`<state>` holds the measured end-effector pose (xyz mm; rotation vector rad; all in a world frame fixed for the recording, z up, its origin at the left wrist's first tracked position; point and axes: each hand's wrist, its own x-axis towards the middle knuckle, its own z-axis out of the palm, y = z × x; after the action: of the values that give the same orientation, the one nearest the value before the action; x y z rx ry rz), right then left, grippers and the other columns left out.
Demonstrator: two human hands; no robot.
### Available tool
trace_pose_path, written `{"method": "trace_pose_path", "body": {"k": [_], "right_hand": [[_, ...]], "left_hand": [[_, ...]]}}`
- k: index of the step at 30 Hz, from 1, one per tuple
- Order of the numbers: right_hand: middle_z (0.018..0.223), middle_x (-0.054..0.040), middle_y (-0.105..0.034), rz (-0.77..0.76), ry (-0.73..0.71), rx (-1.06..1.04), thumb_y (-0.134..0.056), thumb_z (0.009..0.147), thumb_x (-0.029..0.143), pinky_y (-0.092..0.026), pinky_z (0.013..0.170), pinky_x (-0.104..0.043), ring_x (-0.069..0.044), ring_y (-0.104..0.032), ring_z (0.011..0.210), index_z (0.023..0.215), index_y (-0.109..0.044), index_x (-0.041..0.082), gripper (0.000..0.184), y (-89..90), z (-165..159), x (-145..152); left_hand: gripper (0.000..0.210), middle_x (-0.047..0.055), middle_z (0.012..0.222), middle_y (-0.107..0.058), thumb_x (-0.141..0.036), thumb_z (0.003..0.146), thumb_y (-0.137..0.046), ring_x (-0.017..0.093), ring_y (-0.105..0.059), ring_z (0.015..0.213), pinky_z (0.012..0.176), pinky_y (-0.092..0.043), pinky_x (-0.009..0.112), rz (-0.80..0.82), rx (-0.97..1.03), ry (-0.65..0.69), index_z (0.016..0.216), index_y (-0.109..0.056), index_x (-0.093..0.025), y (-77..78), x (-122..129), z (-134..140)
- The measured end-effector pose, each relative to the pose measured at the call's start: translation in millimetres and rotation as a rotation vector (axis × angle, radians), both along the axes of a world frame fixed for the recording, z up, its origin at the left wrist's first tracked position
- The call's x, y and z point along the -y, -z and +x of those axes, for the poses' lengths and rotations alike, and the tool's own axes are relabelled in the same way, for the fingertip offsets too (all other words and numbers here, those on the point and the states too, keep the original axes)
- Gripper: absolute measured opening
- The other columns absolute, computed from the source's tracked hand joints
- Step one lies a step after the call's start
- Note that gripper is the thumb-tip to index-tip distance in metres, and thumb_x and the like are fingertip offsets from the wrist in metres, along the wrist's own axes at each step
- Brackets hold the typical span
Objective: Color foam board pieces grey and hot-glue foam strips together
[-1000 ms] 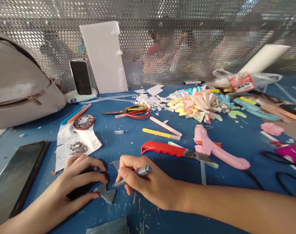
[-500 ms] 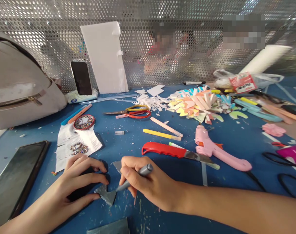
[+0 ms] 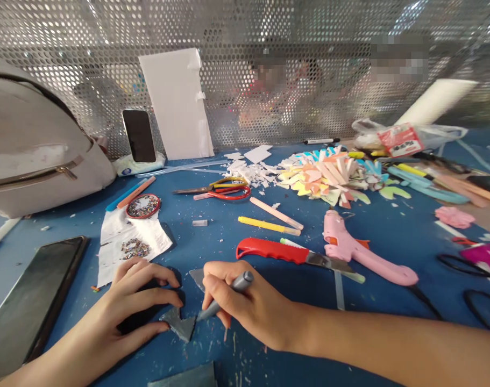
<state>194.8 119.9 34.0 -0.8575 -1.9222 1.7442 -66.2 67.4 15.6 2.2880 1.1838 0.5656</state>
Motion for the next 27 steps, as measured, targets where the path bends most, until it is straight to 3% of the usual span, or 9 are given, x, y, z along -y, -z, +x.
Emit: {"method": "trace_pose_path", "body": {"k": [8,15,18,22,27], "right_hand": [[0.061,0.0035,-0.048,-0.010,0.024,-0.069,-0.037,0.104,0.060,-0.038,0.054,-0.024,-0.010,-0.048,0.051,0.079,-0.057,0.016,0.054,-0.8,-0.6,2.9],[0.058,0.0042,-0.051,-0.002,0.002,-0.074,-0.047,0.102,0.049,-0.040,0.052,-0.022,-0.010,-0.051,0.051,0.079,-0.054,0.017,0.039,-3.0,-4.5,0.2],[0.055,0.0055,-0.047,0.005,-0.011,-0.041,-0.045,0.102,0.048,-0.039,0.052,-0.023,-0.010,-0.048,0.049,0.076,-0.054,0.018,0.041,-2.0,-5.1,-1.8],[0.061,0.0035,-0.053,0.024,-0.027,-0.026,-0.046,0.103,0.047,-0.041,0.056,-0.023,-0.011,-0.053,0.055,0.081,-0.056,0.017,0.038,-1.1,-5.5,-2.3],[0.058,0.0046,-0.047,-0.055,-0.056,-0.045,-0.044,0.102,0.057,-0.040,0.052,-0.023,-0.010,-0.049,0.050,0.073,-0.055,0.017,0.050,-0.6,-5.4,-2.9]], "left_hand": [[0.012,0.001,0.118,-0.061,-0.040,0.101,-0.061,0.025,-0.053,0.109,0.107,-0.024,0.046,0.023,-0.023,-0.040,0.110,-0.068,-0.037,0.2,0.8,3.7],[0.043,0.003,0.116,-0.066,-0.067,0.092,-0.059,0.025,-0.058,0.105,0.107,-0.026,0.048,0.066,-0.012,-0.049,0.123,-0.066,-0.037,2.2,2.1,7.4],[0.034,0.004,0.116,-0.066,-0.058,0.095,-0.063,0.025,-0.056,0.105,0.105,-0.030,0.046,0.057,-0.017,-0.062,0.119,-0.068,-0.034,1.9,2.5,5.9],[0.017,0.002,0.116,-0.065,-0.040,0.095,-0.070,0.025,-0.057,0.106,0.105,-0.031,0.046,0.036,-0.010,-0.055,0.112,-0.070,-0.036,0.5,1.8,4.7],[0.021,0.001,0.119,-0.064,-0.026,0.093,-0.072,0.024,-0.057,0.107,0.109,-0.025,0.047,0.003,-0.030,-0.044,0.111,-0.069,-0.036,-1.4,1.1,4.9]]}}
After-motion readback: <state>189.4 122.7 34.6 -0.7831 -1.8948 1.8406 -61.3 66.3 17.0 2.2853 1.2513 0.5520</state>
